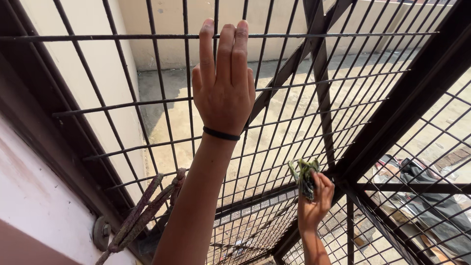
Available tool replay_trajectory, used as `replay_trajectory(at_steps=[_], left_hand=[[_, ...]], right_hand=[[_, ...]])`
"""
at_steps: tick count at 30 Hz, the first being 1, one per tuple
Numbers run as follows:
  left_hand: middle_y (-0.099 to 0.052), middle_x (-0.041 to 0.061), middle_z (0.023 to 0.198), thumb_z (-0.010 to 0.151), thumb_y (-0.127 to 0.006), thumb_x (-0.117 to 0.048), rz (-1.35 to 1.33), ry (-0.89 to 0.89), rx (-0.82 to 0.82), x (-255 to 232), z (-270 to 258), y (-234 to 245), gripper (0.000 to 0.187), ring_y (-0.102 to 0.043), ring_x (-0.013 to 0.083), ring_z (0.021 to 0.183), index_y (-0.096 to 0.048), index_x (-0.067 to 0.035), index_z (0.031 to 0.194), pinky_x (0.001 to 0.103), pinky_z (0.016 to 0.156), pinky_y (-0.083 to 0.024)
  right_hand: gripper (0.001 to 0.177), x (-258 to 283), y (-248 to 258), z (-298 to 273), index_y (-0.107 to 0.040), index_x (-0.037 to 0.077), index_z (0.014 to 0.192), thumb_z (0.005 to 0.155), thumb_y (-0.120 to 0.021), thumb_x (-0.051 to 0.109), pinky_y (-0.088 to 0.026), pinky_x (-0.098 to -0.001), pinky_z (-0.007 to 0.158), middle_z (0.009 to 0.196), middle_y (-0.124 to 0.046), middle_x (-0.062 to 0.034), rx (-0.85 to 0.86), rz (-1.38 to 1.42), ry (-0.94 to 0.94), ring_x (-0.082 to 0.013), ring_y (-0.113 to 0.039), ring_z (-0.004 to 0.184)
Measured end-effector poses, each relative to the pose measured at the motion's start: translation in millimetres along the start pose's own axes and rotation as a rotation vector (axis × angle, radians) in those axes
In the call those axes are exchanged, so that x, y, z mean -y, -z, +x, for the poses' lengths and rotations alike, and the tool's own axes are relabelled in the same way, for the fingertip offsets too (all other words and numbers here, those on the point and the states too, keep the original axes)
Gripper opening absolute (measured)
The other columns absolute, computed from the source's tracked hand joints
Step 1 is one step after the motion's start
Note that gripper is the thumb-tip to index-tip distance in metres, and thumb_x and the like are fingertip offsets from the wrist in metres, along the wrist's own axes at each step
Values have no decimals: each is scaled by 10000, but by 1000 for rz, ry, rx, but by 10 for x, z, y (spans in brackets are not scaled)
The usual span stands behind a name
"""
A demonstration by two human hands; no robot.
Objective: The person wipes the metal window grille with a cloth, moving methodically across the bars and grid. The hands remain in frame throughout, using the cloth to rub the surface of the grille.
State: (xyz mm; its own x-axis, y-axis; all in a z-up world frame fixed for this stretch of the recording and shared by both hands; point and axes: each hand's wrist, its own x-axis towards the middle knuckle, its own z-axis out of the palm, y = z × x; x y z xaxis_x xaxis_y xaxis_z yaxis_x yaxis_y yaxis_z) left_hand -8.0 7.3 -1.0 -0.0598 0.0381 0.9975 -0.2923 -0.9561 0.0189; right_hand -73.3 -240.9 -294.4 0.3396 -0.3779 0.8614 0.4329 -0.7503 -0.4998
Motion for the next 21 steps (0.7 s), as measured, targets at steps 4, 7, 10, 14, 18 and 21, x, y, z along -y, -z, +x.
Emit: replay_trajectory(at_steps=[4,7,10,14,18,21], left_hand=[[-560,11,1509,1017,-506,6,-21,4,7,2,-19,11,488,-390,264,1524,-514,-120,1488,319,857,-468],[-556,16,1516,1017,-508,19,-1,-2,3,-3,1,-1,483,-391,268,1530,-504,-108,1483,316,849,-464],[-557,26,1519,1014,-504,25,4,-15,17,0,-6,4,489,-393,279,1535,-506,-98,1487,314,827,-455],[-557,35,1513,1005,-497,-2,-4,-10,6,-21,-2,45,483,-385,277,1527,-510,-92,1479,317,828,-459],[-551,8,1521,1031,-499,5,29,-6,-12,-12,-12,-49,464,-378,249,1505,-507,-115,1479,317,808,-449],[-550,5,1506,1013,-492,18,16,2,21,-36,-116,-21,488,-380,257,1520,-507,-116,1482,314,800,-449]], right_hand=[[414,885,-40,1605,-598,46,1351,1005,-778,-93,-629,-339,1038,1354,-464,-89,-269,192,282,-199,-575,1268],[383,1287,-314,2082,-603,44,1295,990,-711,-160,-645,-319,1091,1377,-457,-74,-318,227,361,-224,-550,1264],[287,1268,-750,1783,-653,10,1126,887,-693,-143,-550,-406,965,1158,-637,-97,-296,-75,445,-282,-636,1099],[216,831,-763,892,-673,3,1026,860,-612,-122,-566,-398,875,1049,-657,-115,-308,-45,345,-282,-637,990],[274,294,-547,139,-717,-17,1036,806,-610,-119,-582,-403,819,1021,-670,-133,-103,-150,333,-298,-663,935],[276,-123,-374,-576,-724,-9,1019,776,-628,-100,-615,-381,776,1020,-691,-131,90,-188,215,-288,-698,916]])
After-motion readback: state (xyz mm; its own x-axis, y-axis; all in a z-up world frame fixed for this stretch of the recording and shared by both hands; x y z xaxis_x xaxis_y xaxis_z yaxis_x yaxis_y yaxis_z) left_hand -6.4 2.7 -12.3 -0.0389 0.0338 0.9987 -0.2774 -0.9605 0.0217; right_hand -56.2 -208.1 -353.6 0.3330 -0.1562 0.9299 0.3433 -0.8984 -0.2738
